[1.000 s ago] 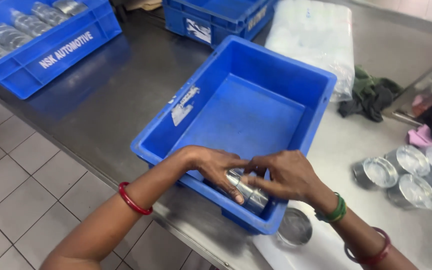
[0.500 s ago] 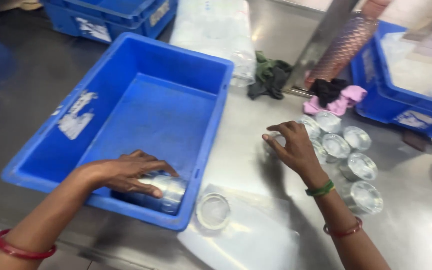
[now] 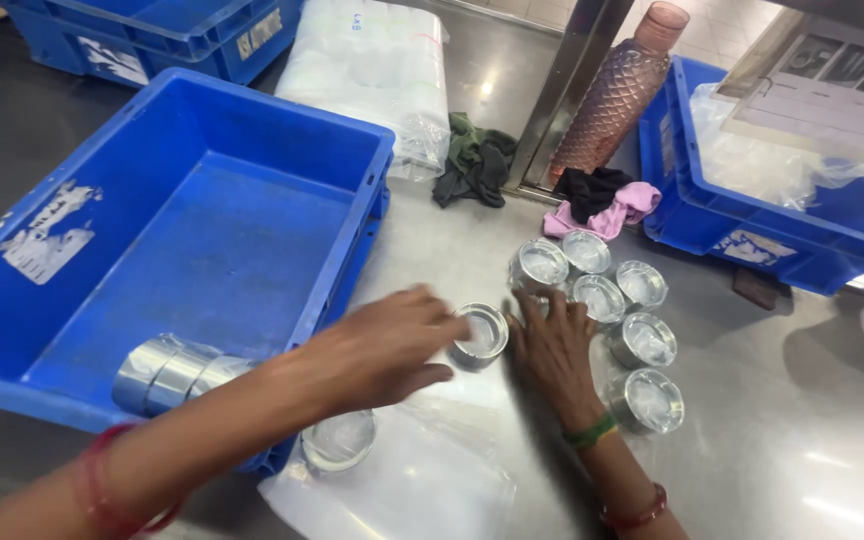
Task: The person wipes cylindrical metal rings with a cloth, places them into plastic bags, and stacks them in a blue plastic crate on a metal table.
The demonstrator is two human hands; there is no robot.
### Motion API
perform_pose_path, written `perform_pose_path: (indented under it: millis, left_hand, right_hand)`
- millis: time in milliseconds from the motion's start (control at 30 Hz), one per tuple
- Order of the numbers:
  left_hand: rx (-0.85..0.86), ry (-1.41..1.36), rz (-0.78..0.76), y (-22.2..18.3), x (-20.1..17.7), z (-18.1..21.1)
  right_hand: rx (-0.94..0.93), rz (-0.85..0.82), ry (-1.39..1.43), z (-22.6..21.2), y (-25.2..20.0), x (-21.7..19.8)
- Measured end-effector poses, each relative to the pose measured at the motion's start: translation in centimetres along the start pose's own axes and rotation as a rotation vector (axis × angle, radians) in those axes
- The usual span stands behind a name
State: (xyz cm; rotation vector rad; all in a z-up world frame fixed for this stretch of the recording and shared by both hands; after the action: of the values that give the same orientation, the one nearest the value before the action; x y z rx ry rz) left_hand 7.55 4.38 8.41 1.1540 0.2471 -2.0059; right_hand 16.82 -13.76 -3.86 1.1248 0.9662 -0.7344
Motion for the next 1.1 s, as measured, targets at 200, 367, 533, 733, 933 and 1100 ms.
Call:
perform_pose_path:
  millis: [200,367,533,733,933,1100]
  left_hand:
    - [0.126,0.426,-0.239,8.1,11.1,-3.1]
    - [0.13,0.839,-0.488,9.6,17.1,-6.9]
    - [0.268,0.73,-0.194,10.7,19.7,-11.3]
    - [-0.055,-0.279,-0.144,10.3,14.6,-5.4]
    - [-0.122,-0.36,-0.063,10.0,15.4,-4.8]
    - [-0.019,-0.257,-0.144,11.2,16.5,-4.3]
  right_hand:
    - [0.0,-0.059,0.084,2.2,-4.6,-0.7]
    - [0.015,0.129,-0.076,1.9,-6.0,-5.0]
    - [0.175,-0.295,-0.046,3.3,-6.3,-0.8]
    - [0.55,-0.169,0.889,3.6,-7.8,0.1]
    - [0.126,-0.162,0.512,6.4,-7.3,0.4]
    - [0.216,-0.262,0.126,9.2,-6.6,-4.1]
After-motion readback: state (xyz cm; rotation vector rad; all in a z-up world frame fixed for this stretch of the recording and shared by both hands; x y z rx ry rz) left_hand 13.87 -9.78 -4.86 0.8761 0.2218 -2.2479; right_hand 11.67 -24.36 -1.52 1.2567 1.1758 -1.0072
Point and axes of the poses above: each hand's wrist, its own y-axis towards the middle knuckle, its own x-axis out of the palm, z = x × y, the point moved 9 cm from there along y, towards the middle knuckle, and after that the axes turned 15 degrees about -y, right-handed, at the moved point
